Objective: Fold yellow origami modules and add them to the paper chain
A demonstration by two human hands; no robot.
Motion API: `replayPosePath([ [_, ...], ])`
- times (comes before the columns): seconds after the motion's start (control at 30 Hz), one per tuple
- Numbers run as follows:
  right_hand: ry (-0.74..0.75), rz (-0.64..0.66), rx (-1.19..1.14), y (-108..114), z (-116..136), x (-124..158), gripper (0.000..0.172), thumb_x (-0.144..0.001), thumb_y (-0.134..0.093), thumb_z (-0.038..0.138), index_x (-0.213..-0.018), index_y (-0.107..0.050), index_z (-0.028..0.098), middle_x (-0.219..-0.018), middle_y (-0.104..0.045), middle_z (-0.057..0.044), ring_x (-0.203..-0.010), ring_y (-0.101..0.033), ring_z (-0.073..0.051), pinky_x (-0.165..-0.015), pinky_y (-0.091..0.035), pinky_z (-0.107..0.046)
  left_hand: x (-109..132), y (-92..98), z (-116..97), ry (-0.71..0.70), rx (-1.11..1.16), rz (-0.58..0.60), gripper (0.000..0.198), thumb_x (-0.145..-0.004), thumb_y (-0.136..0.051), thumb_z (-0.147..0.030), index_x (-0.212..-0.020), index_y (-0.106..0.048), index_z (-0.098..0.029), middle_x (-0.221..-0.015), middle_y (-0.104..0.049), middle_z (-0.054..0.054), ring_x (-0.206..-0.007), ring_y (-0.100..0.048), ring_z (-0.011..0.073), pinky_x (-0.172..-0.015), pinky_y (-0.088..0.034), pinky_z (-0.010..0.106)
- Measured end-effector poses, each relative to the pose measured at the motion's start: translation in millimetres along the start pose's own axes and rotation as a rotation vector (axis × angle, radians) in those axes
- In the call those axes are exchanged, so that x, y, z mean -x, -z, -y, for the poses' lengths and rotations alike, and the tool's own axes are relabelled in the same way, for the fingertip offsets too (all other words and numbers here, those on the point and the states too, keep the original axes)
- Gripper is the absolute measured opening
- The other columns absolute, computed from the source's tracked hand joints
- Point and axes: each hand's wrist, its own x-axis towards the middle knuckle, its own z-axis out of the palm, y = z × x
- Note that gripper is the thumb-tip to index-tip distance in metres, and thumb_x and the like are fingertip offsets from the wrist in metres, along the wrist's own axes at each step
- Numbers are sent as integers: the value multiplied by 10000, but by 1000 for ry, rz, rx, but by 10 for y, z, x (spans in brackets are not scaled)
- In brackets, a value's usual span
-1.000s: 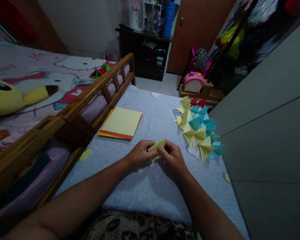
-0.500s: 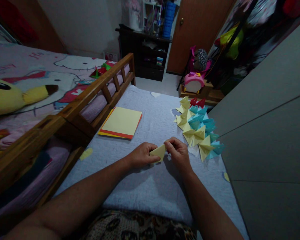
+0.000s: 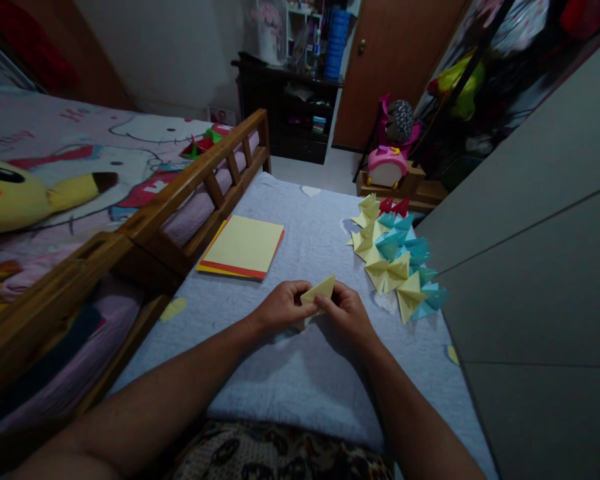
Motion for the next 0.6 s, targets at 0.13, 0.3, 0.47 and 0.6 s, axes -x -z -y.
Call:
replayPosePath([
  [0.13, -8, -13, -37, 22, 17, -9, 242, -798, -699, 420, -867, -686, 188, -762, -660, -15, -695, -575, -167, -640, -462, -281, 0, 50, -19, -26, -23, 5, 359, -775, -706, -485, -771, -667, -128, -675, -575, -9, -594, -500, 109, -535, -361, 207],
  [0.3, 7, 13, -11, 3, 63, 2, 253, -844, -661, 445, -851, -694, 194, -772, -660, -10, -726, -588, -174, -687, -463, -290, -8, 49, -33, -48, 57, -85, 389, -780, -722, -520, -739, -655, -139, -634, -554, -21, -554, -477, 98, -525, -365, 209],
  [0.47, 13, 20, 24, 14, 41, 22, 331, -908, -583, 478, -755, -642, 190, -690, -564, 14, -657, -494, -139, -613, -400, -254, -21, 66, -9, -74, 63, -90, 395, -773, -730, -516, -701, -616, -145, -600, -520, -36, -532, -445, 89, -518, -348, 208],
  [0.6, 26, 10, 75, 34, 11, 33, 371, -942, -538, 478, -704, -594, 198, -644, -488, 25, -613, -428, -129, -549, -336, -247, -16, 82, -6, -66, 44, -91, 400, -777, -718, -521, -689, -603, -148, -581, -495, -43, -525, -421, 89, -513, -325, 210],
])
